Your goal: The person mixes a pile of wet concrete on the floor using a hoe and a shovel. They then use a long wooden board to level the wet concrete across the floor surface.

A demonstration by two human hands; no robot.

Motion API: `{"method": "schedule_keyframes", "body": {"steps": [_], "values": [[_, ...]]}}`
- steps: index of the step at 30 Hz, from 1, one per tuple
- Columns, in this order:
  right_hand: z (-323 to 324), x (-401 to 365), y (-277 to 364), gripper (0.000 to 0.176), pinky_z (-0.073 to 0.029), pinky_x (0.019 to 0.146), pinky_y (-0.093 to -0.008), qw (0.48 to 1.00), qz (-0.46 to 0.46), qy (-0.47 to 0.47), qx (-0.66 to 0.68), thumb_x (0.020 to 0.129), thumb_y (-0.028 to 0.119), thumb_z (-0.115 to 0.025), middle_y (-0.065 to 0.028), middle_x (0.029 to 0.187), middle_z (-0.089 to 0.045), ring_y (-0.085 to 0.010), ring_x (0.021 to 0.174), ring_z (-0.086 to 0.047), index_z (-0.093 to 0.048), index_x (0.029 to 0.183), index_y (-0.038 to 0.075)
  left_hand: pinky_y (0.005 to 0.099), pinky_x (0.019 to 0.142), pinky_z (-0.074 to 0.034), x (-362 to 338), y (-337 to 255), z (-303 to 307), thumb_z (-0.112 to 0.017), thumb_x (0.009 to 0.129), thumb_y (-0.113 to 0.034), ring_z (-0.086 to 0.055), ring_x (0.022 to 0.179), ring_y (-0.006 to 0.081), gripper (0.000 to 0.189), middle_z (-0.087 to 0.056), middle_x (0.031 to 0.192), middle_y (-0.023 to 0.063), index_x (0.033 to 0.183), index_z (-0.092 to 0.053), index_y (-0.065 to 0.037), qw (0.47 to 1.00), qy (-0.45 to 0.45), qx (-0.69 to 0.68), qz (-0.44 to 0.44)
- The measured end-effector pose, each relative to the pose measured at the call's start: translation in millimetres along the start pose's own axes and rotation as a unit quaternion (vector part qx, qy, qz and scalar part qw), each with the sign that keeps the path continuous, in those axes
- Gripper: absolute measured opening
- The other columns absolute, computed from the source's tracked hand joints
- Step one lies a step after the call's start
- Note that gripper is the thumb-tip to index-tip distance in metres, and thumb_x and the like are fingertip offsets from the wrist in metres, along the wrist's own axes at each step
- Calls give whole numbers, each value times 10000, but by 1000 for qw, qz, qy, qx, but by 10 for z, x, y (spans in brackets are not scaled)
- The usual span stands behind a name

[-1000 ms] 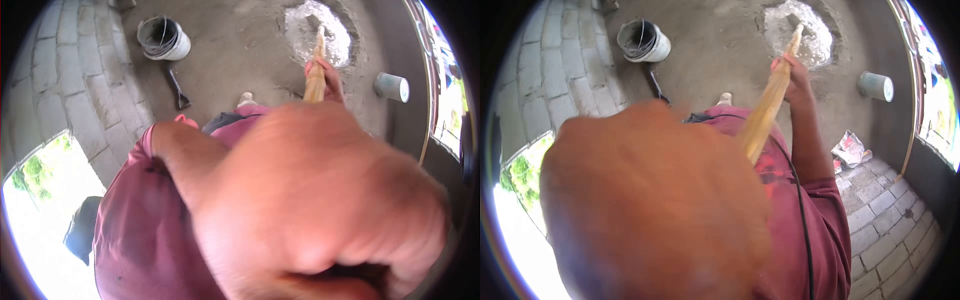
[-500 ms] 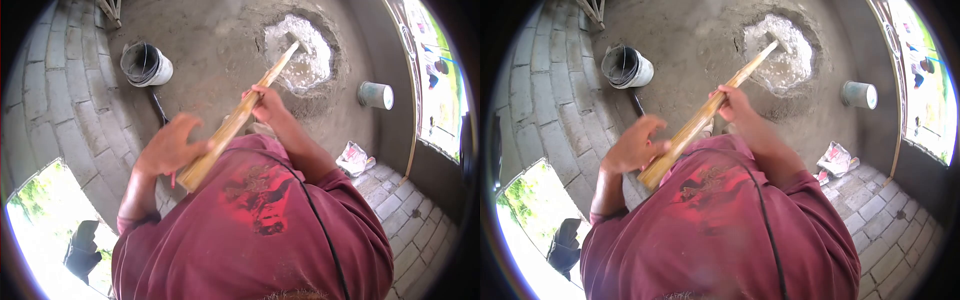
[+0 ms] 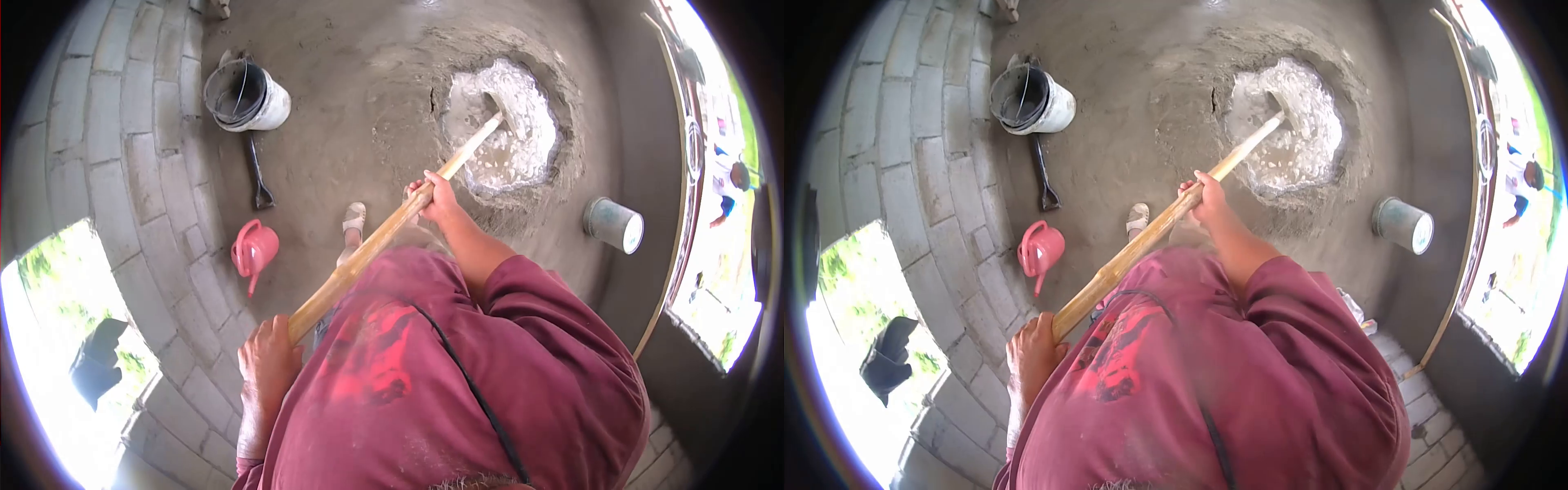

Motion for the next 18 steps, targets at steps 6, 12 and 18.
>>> {"method": "schedule_keyframes", "body": {"steps": [6, 12, 18], "values": [[120, 65, -104, 123, -528, 708, -427, 996, -4, -48, -78, 813, 60, -607, -118, 775, -540, -253, 697, -568, -515, 894, 54, 516, 744, -521, -84, 171, -418, -662, 765, -92, -675, 852, 373, 166, -673, 874, 142, 910, -585, -67, 995, 20, 23, 96], [63, -228, -215, 122, -526, 709, -441, 983, 27, -99, -150, 808, 91, -606, -115, 729, -523, -272, 668, -557, -498, 851, 54, 490, 821, -515, -284, 334, -614, -622, 770, -92, -676, 915, 367, 232, -706, 952, 129, 1000, -649, -90, 987, 83, -23, 138], [-93, -249, 22, 128, -514, 667, -466, 986, 26, -88, -141, 795, 98, -610, -119, 715, -515, -273, 643, -558, -497, 809, 40, 497, 811, -512, -278, 273, -717, -609, 774, -86, -673, 907, 370, 253, -702, 946, 131, 1023, -648, -94, 990, 56, -42, 125]]}}
Point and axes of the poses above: each hand's wrist, its own x-axis towards the middle knuckle, its own z-axis out of the back of the hand, y = z × x, the point moved 4 cm from there along x, towards the middle knuckle
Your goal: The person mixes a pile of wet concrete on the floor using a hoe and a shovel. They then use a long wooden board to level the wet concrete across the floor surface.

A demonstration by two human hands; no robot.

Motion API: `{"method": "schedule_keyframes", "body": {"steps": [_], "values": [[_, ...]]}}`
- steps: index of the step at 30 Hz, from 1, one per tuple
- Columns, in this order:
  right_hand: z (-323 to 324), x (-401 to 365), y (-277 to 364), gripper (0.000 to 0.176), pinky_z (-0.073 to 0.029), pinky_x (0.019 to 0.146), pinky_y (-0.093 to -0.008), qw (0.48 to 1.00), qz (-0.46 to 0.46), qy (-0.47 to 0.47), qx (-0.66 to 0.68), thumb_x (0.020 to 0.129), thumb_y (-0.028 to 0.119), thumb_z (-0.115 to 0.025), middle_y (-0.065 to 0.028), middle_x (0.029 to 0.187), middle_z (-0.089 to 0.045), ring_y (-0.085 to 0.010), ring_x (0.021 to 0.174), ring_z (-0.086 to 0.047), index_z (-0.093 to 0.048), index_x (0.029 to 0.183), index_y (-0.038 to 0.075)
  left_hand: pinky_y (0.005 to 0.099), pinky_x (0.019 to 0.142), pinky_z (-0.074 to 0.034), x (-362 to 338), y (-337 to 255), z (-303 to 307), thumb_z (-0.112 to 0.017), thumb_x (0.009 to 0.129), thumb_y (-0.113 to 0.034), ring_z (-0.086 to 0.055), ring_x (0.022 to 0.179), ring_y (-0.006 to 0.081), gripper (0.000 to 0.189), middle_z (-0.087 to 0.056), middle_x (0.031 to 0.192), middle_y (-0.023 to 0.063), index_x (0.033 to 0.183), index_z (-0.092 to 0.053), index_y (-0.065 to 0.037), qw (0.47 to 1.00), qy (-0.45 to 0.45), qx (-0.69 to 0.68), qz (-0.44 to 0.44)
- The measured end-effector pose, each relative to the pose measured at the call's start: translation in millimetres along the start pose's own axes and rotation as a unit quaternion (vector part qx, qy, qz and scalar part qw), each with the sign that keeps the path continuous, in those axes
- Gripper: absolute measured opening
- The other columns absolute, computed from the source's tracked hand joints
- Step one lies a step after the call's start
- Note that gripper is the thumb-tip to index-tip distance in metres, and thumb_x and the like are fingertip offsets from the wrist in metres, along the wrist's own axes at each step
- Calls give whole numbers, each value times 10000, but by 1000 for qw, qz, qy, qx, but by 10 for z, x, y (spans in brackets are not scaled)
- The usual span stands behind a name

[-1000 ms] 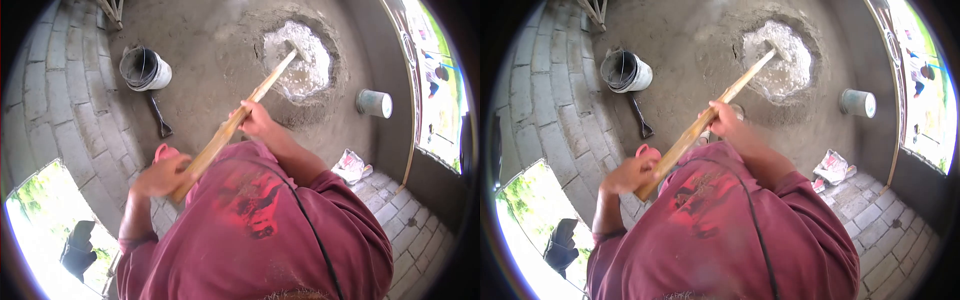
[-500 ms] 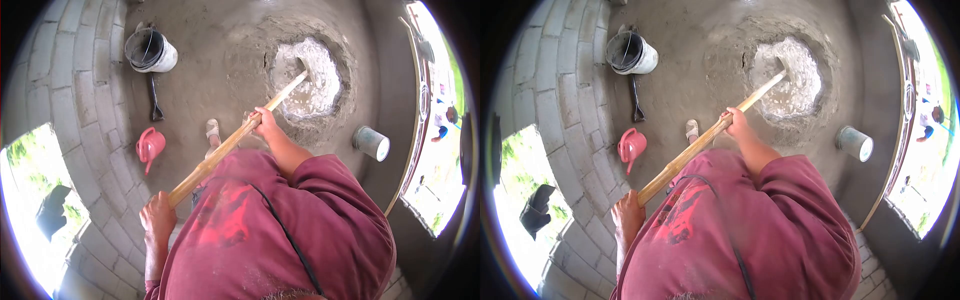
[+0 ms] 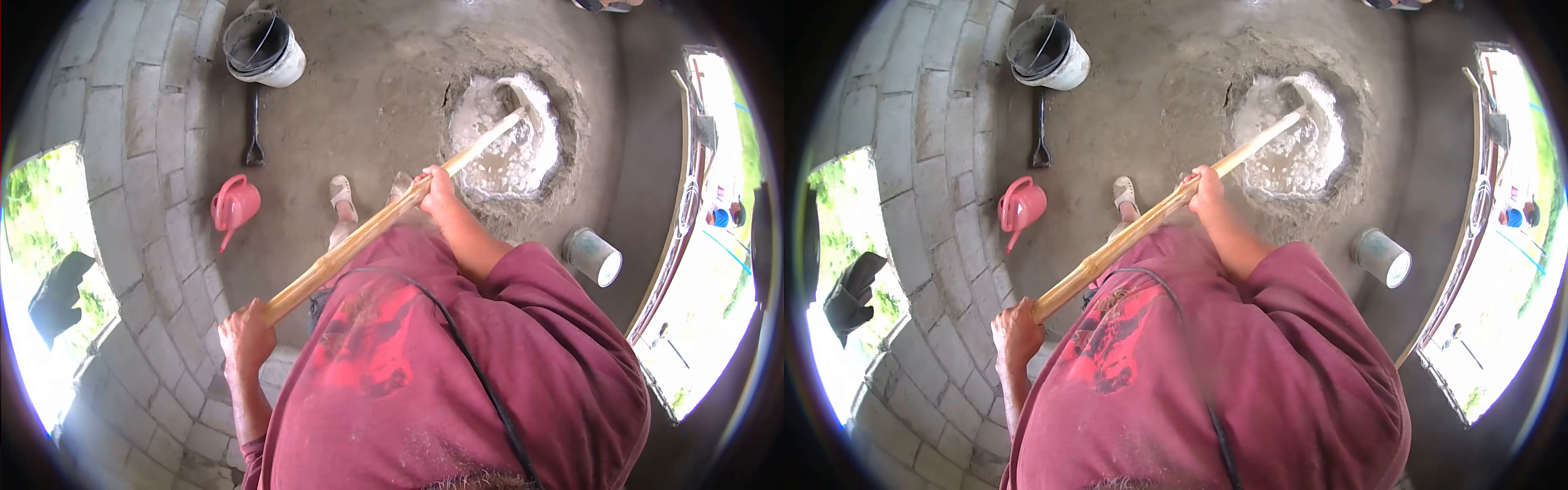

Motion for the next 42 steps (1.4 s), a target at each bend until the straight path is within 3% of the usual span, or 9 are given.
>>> {"method": "schedule_keyframes", "body": {"steps": [5, 8, 11, 19, 30, 35, 42], "values": [[-76, 60, 313, 118, -531, 678, -404, 999, 26, 14, -33, 827, 118, -600, -98, 705, -523, -243, 647, -557, -506, 790, 57, 506, 754, -522, 55, -178, -7, -604, 756, -65, -677, 853, 381, 216, -696, 927, 149, 971, -623, -71, 998, -39, -12, -42], [-115, 183, 434, 115, -538, 680, -407, 998, 37, 31, -42, 827, 111, -602, -103, 708, -528, -246, 647, -560, -506, 812, 51, 510, 795, -507, 115, -238, -21, -606, 740, -73, -663, 901, 392, 240, -690, 922, 172, 980, -615, -63, 998, -32, -43, -42], [-107, 371, 468, 113, -537, 685, -431, 997, 40, 12, -58, 828, 85, -585, -109, 747, -512, -254, 664, -565, -488, 867, 41, 509, 748, -527, 150, -310, -111, -595, 745, -62, -678, 838, 387, 202, -689, 872, 159, 947, -602, -60, 996, -48, -47, -61], [-124, 293, 104, 110, -547, 657, -457, 992, 13, -8, -129, 845, 83, -582, -129, 787, -549, -272, 669, -596, -508, 885, 13, 514, 776, -517, -134, -219, -108, -586, 753, -59, -671, 871, 403, 236, -698, 900, 198, 986, -621, -48, 997, 46, -55, -22], [84, 26, -494, 101, -549, 695, -463, 996, -25, 32, -75, 843, 73, -587, -120, 768, -558, -279, 668, -608, -512, 898, 33, 513, 770, -510, -349, 232, -118, -598, 753, -70, -657, 864, 417, 201, -689, 865, 193, 953, -615, -69, 998, 40, -38, -12], [285, -46, -680, 132, -547, 709, -507, 998, -49, 14, -47, 864, 83, -570, -133, 810, -523, -307, 711, -597, -489, 945, 17, 513, 768, -510, -344, 403, -273, -606, 747, -78, -653, 859, 415, 206, -688, 863, 190, 953, -615, -86, 998, 43, -45, -21], [577, -57, -455, 130, -544, 662, -476, 1000, -23, 4, 0, 834, 89, -581, -135, 765, -529, -297, 659, -581, -494, 896, 14, 519, 765, -500, -129, 333, -425, -616, 750, -85, -658, 876, 403, 209, -695, 875, 154, 959, -612, -92, 998, 11, -9, -58]]}}
Point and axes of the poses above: each hand's wrist, its own x-axis towards the middle knuckle, its own z-axis out of the back of the hand, y = z × x, the point moved 4 cm from there along x, towards the middle knuckle
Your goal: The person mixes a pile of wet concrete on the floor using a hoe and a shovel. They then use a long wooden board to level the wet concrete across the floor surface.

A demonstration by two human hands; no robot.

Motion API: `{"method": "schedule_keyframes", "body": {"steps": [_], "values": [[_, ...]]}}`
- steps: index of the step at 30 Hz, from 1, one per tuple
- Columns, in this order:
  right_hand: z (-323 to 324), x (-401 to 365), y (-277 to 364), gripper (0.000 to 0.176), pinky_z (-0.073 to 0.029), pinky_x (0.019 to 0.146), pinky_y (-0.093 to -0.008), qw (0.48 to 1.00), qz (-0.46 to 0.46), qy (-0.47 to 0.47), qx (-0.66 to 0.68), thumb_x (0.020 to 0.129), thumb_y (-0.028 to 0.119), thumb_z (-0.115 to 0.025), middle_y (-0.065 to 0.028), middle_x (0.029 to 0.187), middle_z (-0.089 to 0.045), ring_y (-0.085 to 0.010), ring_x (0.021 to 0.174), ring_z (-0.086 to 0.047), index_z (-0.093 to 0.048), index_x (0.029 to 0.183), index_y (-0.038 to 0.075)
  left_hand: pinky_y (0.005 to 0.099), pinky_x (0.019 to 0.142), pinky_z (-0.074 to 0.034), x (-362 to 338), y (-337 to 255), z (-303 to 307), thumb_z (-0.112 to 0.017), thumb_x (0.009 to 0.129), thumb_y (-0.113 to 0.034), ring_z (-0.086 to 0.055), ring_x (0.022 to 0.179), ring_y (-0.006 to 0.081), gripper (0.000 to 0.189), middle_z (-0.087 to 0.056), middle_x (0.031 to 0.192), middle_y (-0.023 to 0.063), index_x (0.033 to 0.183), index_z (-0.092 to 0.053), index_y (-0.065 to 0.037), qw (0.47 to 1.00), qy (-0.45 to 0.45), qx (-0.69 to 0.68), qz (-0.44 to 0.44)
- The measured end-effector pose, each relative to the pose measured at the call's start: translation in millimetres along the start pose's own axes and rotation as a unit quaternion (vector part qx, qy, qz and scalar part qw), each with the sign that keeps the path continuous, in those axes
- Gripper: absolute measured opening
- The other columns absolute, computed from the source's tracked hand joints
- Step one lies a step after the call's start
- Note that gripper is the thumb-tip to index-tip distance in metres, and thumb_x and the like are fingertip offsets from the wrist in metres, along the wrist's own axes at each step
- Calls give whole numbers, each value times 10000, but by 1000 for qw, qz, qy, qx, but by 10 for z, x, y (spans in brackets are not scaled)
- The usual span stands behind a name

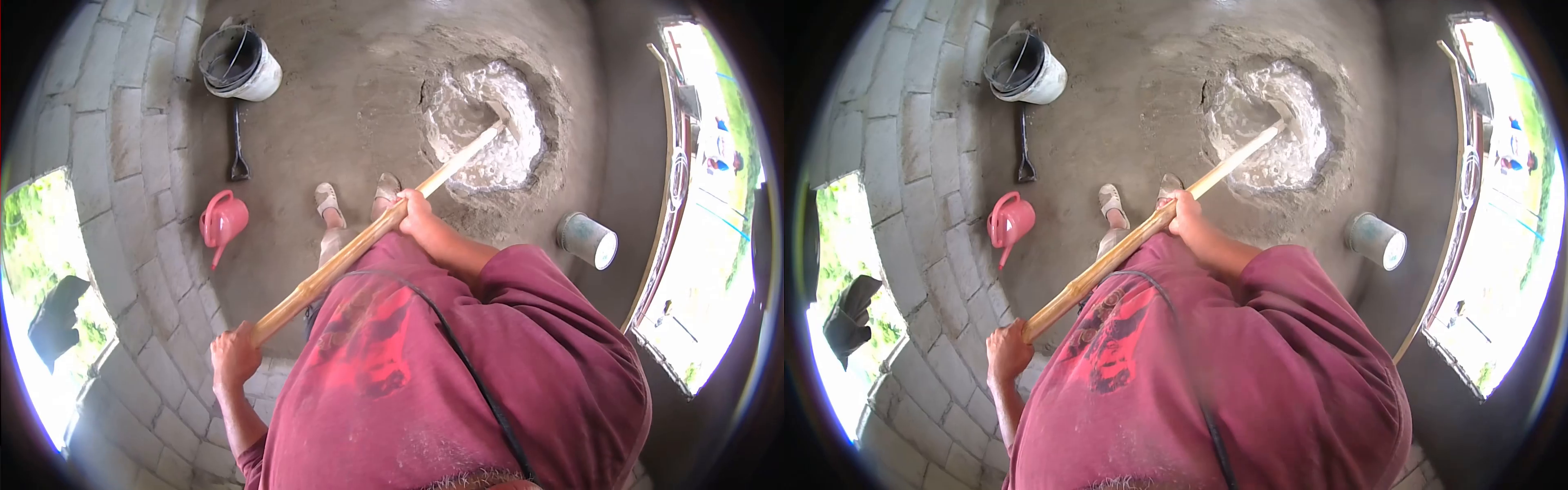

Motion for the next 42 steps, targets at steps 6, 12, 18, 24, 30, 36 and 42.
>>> {"method": "schedule_keyframes", "body": {"steps": [6, 12, 18, 24, 30, 36, 42], "values": [[166, 93, 798, 105, -533, 704, -458, 995, 36, 45, 77, 821, 94, -600, -134, 704, -539, -290, 663, -564, -511, 800, 43, 517, 738, -506, 462, -629, 244, -630, 756, -81, -671, 834, 382, 192, -684, 866, 138, 941, -581, -92, 994, -63, 44, -72], [305, 303, 1839, 91, -526, 682, -430, 983, 135, 40, 118, 844, 70, -578, -112, 731, -527, -256, 672, -548, -494, 821, 45, 500, 643, -515, 690, -1476, 645, -628, 748, -58, -668, 744, 365, 162, -667, 811, 125, 881, -540, -84, 972, -152, 71, -163], [162, 200, 2381, 100, -534, 685, -395, 977, 118, 52, 170, 856, 78, -572, -114, 733, -530, -249, 669, -545, -481, 842, 39, 509, 656, -514, 845, -1902, 1003, -628, 783, -90, -670, 746, 370, 162, -663, 804, 127, 924, -549, -90, 960, -182, 92, -191], [503, 678, 2721, 166, -573, 743, -447, 986, 152, 4, 66, 888, 106, -589, -170, 825, -598, -316, 733, -619, -519, 978, -13, 501, 644, -541, 927, -2396, 729, -637, 800, -117, -696, 756, 369, 193, -681, 833, 146, 958, -538, -70, 962, -121, 120, -212], [659, 871, 2620, 162, -578, 698, -423, 987, 159, -34, 2, 891, 67, -589, -156, 821, -579, -284, 728, -626, -509, 1000, -22, 510, 718, -553, 853, -2447, 626, -588, 838, -127, -707, 823, 387, 151, -695, 867, 171, 959, -542, -51, 978, -16, 90, -188], [430, 560, 2155, 148, -566, 632, -436, 990, 138, -37, 4, 885, 56, -599, -153, 777, -565, -293, 665, -612, -503, 959, -30, 553, 729, -520, 643, -2086, 720, -597, 816, -134, -682, 828, 416, 177, -692, 882, 181, 974, -566, -60, 987, -39, 62, -146], [335, 495, 1593, 122, -560, 634, -454, 991, 128, -38, -3, 848, 45, -609, -150, 753, -552, -301, 656, -606, -517, 908, -10, 529, 728, -514, 458, -1616, 617, -612, 765, -103, -670, 829, 394, 218, -684, 876, 168, 980, -586, -72, 991, -54, 41, -119]]}}
Point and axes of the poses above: each hand's wrist, its own x-axis towards the middle knuckle, its own z-axis out of the back of the hand, y = z × x, the point moved 4 cm from there along x, towards the middle knuckle
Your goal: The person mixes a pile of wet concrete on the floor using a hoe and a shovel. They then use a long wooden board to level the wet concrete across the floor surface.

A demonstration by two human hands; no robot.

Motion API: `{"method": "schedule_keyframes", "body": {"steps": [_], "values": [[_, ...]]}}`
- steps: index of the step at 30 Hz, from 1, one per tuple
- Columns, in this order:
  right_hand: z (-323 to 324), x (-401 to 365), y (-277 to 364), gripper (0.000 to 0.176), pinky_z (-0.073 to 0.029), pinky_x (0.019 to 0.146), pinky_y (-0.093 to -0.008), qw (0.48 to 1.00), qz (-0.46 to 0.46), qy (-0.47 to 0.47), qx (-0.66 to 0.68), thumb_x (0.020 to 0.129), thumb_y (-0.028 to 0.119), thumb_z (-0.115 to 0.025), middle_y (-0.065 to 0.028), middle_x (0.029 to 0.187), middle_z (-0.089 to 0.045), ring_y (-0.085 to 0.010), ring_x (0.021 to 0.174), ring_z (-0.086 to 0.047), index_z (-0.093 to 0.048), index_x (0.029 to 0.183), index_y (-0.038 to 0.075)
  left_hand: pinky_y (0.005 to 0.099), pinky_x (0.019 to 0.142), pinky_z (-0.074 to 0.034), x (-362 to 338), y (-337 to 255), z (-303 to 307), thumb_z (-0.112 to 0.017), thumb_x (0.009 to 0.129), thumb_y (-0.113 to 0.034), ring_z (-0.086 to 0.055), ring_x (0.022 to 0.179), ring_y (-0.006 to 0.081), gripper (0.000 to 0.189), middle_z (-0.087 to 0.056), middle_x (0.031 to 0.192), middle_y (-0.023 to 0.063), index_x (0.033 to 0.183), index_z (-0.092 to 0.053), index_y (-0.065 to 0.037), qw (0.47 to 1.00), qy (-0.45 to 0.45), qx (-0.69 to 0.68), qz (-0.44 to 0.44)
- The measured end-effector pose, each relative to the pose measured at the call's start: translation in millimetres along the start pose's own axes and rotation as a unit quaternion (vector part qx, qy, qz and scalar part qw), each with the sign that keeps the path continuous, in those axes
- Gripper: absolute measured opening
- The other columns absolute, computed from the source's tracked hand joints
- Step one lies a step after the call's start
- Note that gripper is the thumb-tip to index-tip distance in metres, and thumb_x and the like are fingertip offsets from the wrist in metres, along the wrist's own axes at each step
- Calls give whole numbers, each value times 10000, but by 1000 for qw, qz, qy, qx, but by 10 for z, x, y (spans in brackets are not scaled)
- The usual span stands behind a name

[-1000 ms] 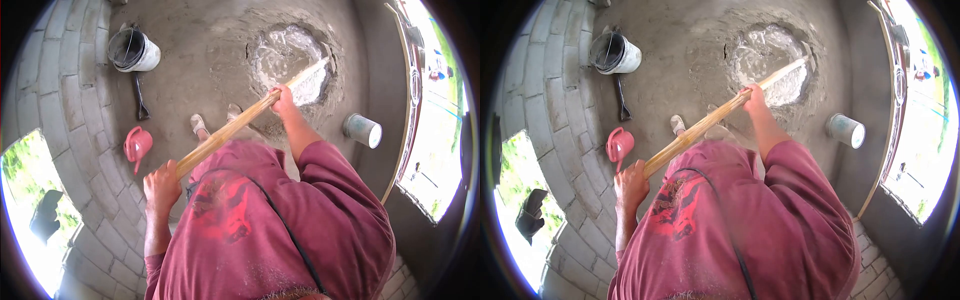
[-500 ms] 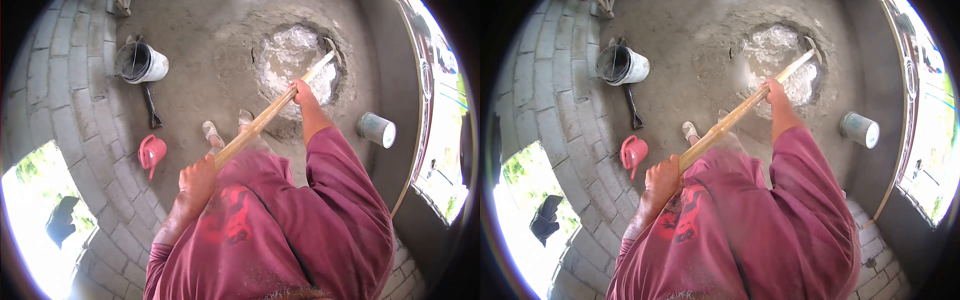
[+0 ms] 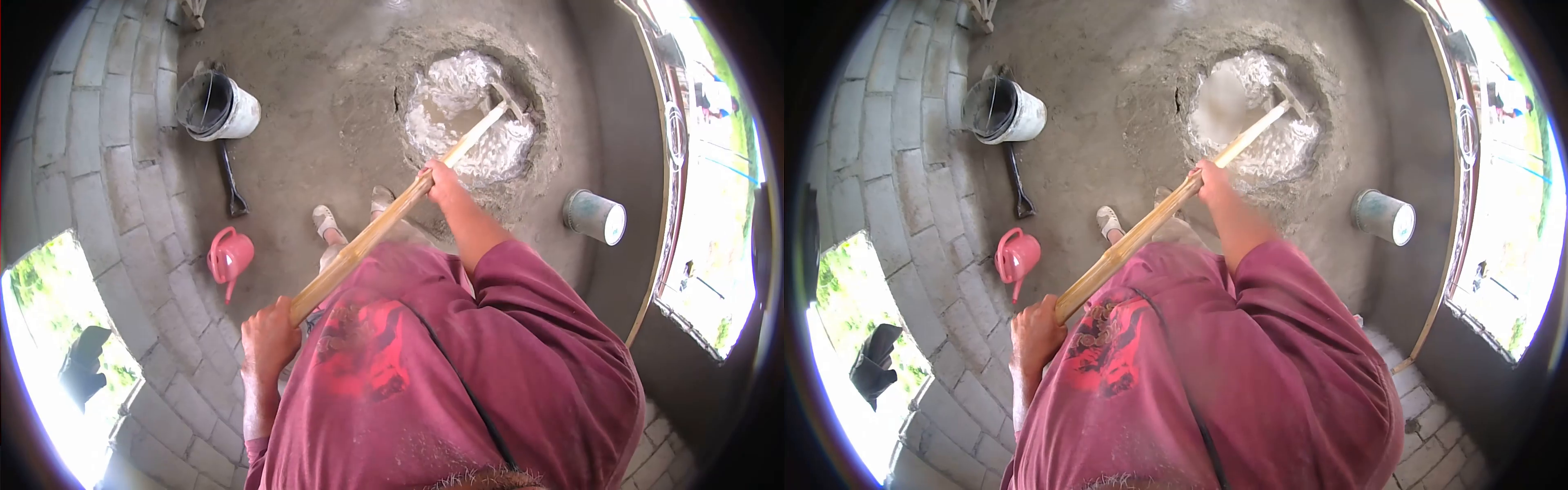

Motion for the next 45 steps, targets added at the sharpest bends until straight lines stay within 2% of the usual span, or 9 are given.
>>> {"method": "schedule_keyframes", "body": {"steps": [7, 10, 14, 17, 20, 27, 33, 40, 45], "values": [[-161, -388, -237, 129, -561, 656, -453, 999, -25, -31, 31, 847, 59, -606, -158, 765, -555, -302, 673, -600, -520, 919, -3, 519, 742, -509, -167, 389, -109, -615, 758, -95, -667, 845, 387, 252, -685, 880, 159, 1010, -608, -84, 1000, -19, -7, 17], [-225, -408, -29, 150, -566, 674, -451, 1000, -5, 7, 23, 857, 65, -598, -159, 797, -558, -303, 701, -603, -514, 956, -10, 531, 751, -503, -79, 403, -131, -610, 752, -92, -664, 852, 396, 254, -686, 887, 169, 1006, -606, -83, 1000, -10, -8, 23], [-259, -207, 442, 146, -568, 676, -449, 998, 21, -28, 49, 863, 49, -584, -169, 797, -562, -300, 671, -600, -513, 968, -23, 539, 740, -506, 200, 151, -113, -601, 769, -104, -669, 842, 401, 231, -689, 888, 177, 998, -592, -79, 999, -27, -14, -16], [-256, 187, 809, 124, -567, 671, -444, 997, 60, 14, 38, 868, 49, -577, -166, 786, -577, -299, 654, -599, -521, 957, -17, 534, 730, -521, 447, -182, 1, -584, 804, -122, -680, 832, 406, 198, -692, 877, 178, 994, -579, -71, 998, -30, -17, -46], [-152, 693, 961, 114, -565, 670, -438, 999, 36, 35, -18, 877, 55, -574, -156, 798, -591, -296, 664, -606, -518, 947, -16, 533, 742, -530, 564, -540, -18, -561, 828, -133, -684, 839, 419, 184, -694, 877, 190, 995, -572, -57, 998, -1, -17, -60], [-78, 657, 619, 147, -570, 638, -451, 998, 53, 15, -34, 884, 70, -594, -153, 789, -591, -297, 680, -627, -522, 966, -29, 538, 761, -529, 525, -450, -102, -567, 831, -135, -682, 858, 435, 195, -692, 891, 213, 1004, -563, -45, 997, 62, -15, -41], [-113, 158, 214, 141, -578, 628, -468, 999, 26, 22, -9, 887, 64, -609, -159, 794, -580, -309, 687, -633, -539, 957, -36, 531, 758, -517, 212, -183, -9, -572, 806, -116, -672, 858, 409, 185, -690, 900, 195, 982, -573, -56, 1000, 16, 1, -21], [-51, -109, -183, 123, -565, 628, -462, 998, 9, 33, 58, 885, 57, -607, -153, 791, -554, -299, 684, -611, -531, 945, -19, 524, 761, -504, -68, 67, 42, -592, 768, -94, -660, 875, 396, 216, -684, 904, 180, 982, -586, -64, 1000, 17, 15, -2], [-28, -407, -335, 153, -549, 636, -479, 996, -6, 2, 90, 852, 43, -615, -149, 779, -550, -301, 671, -606, -522, 960, -14, 524, 761, -497, -180, 301, 88, -596, 770, -100, -659, 882, 392, 195, -687, 907, 171, 962, -596, -68, 1000, 3, 14, 3]]}}
Point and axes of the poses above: each hand's wrist, its own x-axis towards the middle knuckle, its own z-axis out of the back of the hand, y = z × x, the point moved 4 cm from there along x, towards the middle knuckle
